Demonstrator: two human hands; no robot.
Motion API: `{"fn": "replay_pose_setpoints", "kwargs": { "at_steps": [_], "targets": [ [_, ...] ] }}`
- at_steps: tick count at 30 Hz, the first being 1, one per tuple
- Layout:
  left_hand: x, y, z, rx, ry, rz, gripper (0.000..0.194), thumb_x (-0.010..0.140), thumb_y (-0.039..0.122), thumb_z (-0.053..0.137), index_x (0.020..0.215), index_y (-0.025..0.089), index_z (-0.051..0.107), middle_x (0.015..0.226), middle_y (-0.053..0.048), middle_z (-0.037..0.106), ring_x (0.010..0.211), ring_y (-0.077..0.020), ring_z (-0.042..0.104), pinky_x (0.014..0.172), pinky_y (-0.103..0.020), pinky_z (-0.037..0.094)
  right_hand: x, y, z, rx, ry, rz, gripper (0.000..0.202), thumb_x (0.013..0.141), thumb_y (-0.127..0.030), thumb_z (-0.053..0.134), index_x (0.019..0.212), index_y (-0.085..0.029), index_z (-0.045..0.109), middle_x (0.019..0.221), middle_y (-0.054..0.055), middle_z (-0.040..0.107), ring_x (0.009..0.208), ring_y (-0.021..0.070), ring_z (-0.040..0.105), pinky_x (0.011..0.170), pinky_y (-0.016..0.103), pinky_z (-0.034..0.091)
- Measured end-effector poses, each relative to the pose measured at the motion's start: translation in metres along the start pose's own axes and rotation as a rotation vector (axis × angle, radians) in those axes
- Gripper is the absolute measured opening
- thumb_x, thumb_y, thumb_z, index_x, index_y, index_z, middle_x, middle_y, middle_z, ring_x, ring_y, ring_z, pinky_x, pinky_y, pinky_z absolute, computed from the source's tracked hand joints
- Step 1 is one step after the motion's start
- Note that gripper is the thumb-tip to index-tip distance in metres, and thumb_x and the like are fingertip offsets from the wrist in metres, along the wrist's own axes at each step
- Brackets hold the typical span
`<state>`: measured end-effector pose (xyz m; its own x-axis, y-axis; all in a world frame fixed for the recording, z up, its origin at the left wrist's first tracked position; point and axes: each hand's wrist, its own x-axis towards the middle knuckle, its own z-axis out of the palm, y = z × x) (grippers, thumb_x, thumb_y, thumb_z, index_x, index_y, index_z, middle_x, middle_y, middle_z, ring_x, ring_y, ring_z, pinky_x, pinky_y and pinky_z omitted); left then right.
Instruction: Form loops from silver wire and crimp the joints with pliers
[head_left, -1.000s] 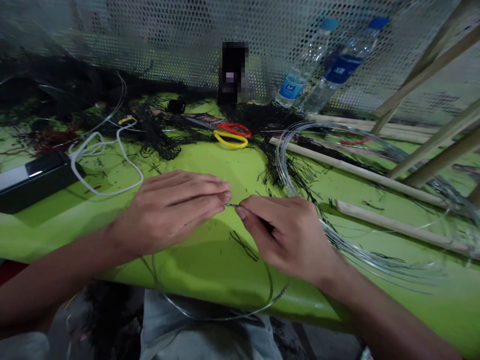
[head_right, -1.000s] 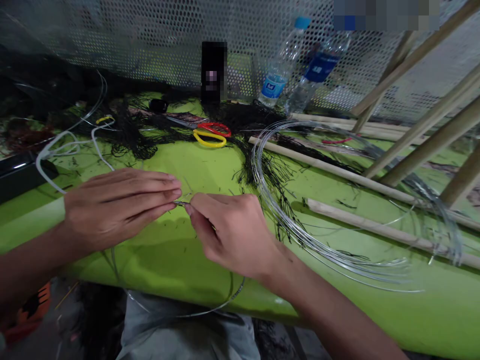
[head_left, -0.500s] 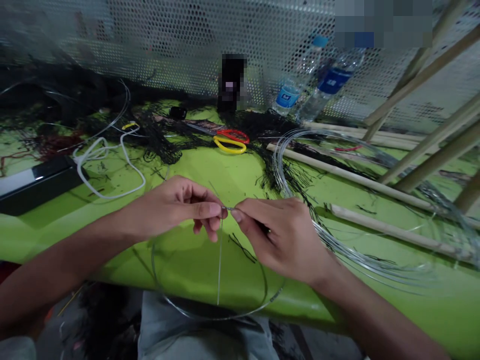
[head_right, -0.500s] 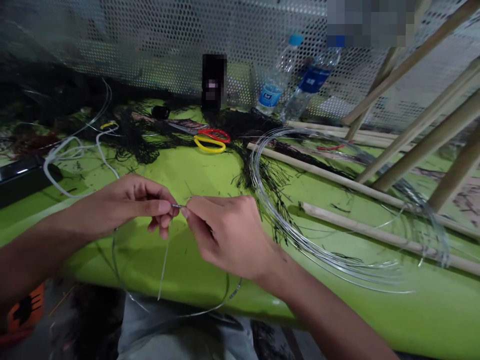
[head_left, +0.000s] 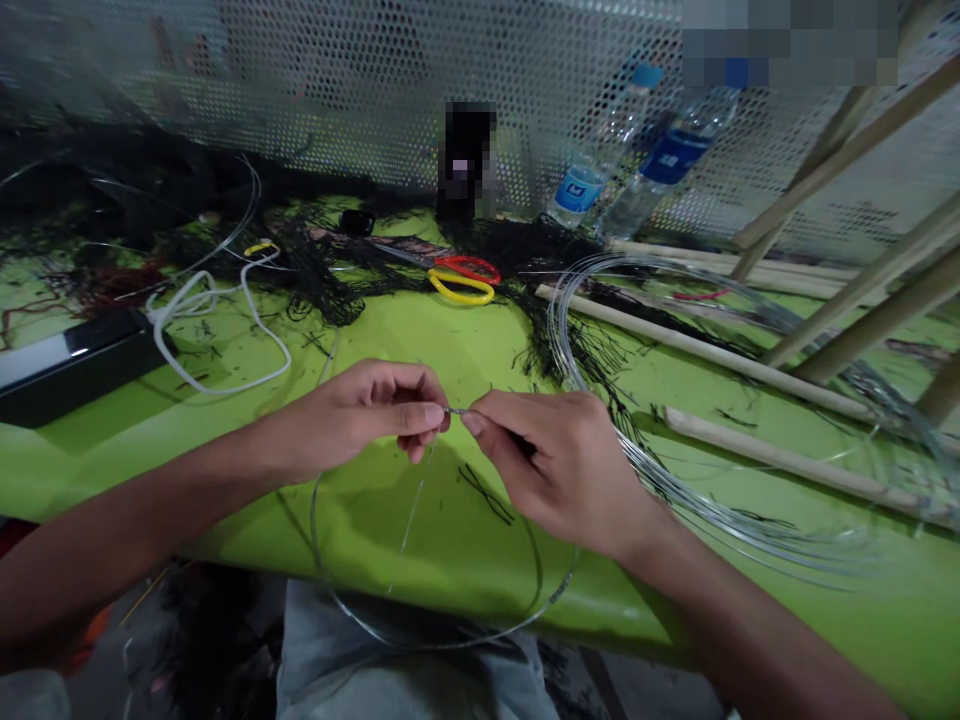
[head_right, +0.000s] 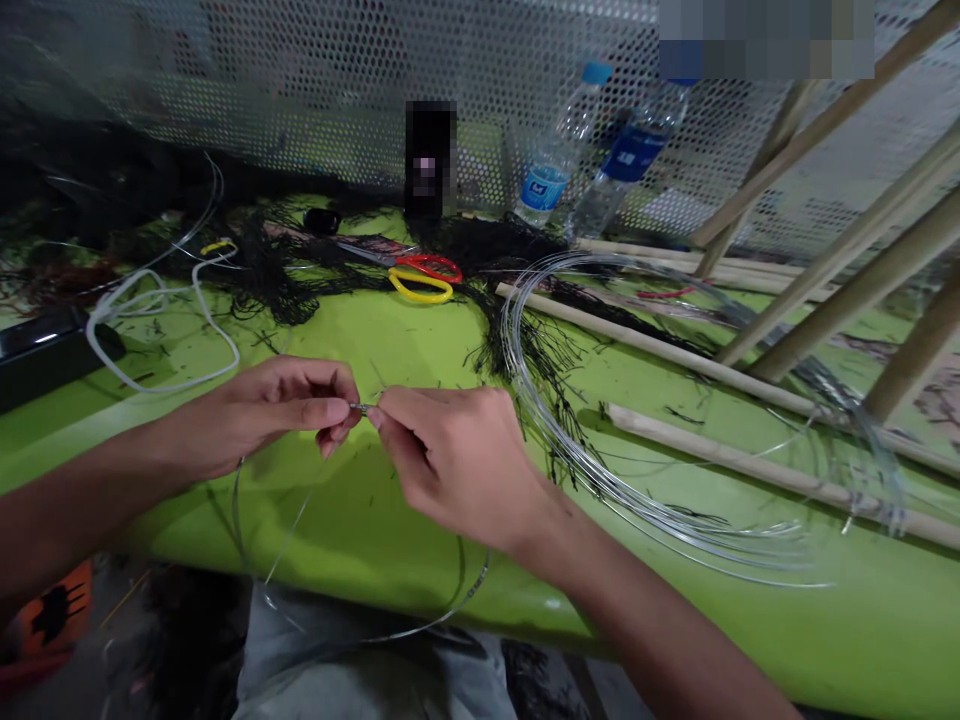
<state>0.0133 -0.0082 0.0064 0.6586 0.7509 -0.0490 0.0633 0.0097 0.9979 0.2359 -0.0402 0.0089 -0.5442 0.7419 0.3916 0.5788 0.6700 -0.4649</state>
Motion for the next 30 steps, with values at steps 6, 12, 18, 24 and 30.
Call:
{"fn": "replay_pose_setpoints", "kwargs": {
  "at_steps": [6,12,18,24,30],
  "targets": [
    [-0.001,0.000,0.001,0.212,0.046,0.098,0.017,0.096,0.029,0.061,0.086,0.017,0.066,0.069,0.002,0.062,0.064,-0.0103,0.059,0.061,-0.020,0.049,-0.001,0.000,0.000,0.005,0.008,0.013,0.030,0.097,-0.014,0.053,0.068,-0.019,0.045,0.056,-0.008,0.033,0.049,0.0065,0.029,0.053,0.029,0.019],
    [-0.007,-0.007,0.003,0.910,0.212,0.530,0.013,0.100,0.021,0.060,0.110,0.018,0.067,0.099,-0.003,0.078,0.088,-0.0140,0.074,0.079,-0.023,0.054,0.000,0.001,-0.004,0.060,0.003,0.052,0.031,0.097,-0.013,0.051,0.068,-0.020,0.044,0.056,-0.008,0.030,0.049,0.0071,0.026,0.053,0.027,0.020],
    [-0.011,-0.016,0.004,1.283,0.374,0.785,0.012,0.100,0.030,0.067,0.111,0.024,0.067,0.095,0.000,0.081,0.082,-0.0137,0.077,0.076,-0.025,0.054,0.000,0.005,-0.002,0.065,-0.036,0.067,0.029,0.097,-0.014,0.051,0.069,-0.019,0.049,0.056,-0.007,0.033,0.049,0.0068,0.029,0.053,0.027,0.020],
    [-0.010,-0.010,0.002,1.013,0.341,0.597,0.011,0.100,0.034,0.067,0.101,0.026,0.074,0.088,0.004,0.082,0.074,-0.0116,0.077,0.064,-0.019,0.053,-0.002,0.006,0.000,0.029,-0.031,0.021,0.026,0.097,-0.015,0.051,0.072,-0.019,0.053,0.057,-0.007,0.037,0.049,0.0070,0.032,0.054,0.028,0.020],
    [-0.001,0.005,-0.004,0.348,0.090,0.149,0.024,0.097,0.036,0.068,0.082,0.018,0.076,0.070,0.000,0.078,0.057,-0.0131,0.074,0.055,-0.019,0.058,-0.002,0.004,0.002,0.034,-0.041,-0.048,0.023,0.094,-0.011,0.052,0.072,-0.019,0.052,0.059,-0.007,0.037,0.049,0.0068,0.030,0.054,0.027,0.020]
  ]
}}
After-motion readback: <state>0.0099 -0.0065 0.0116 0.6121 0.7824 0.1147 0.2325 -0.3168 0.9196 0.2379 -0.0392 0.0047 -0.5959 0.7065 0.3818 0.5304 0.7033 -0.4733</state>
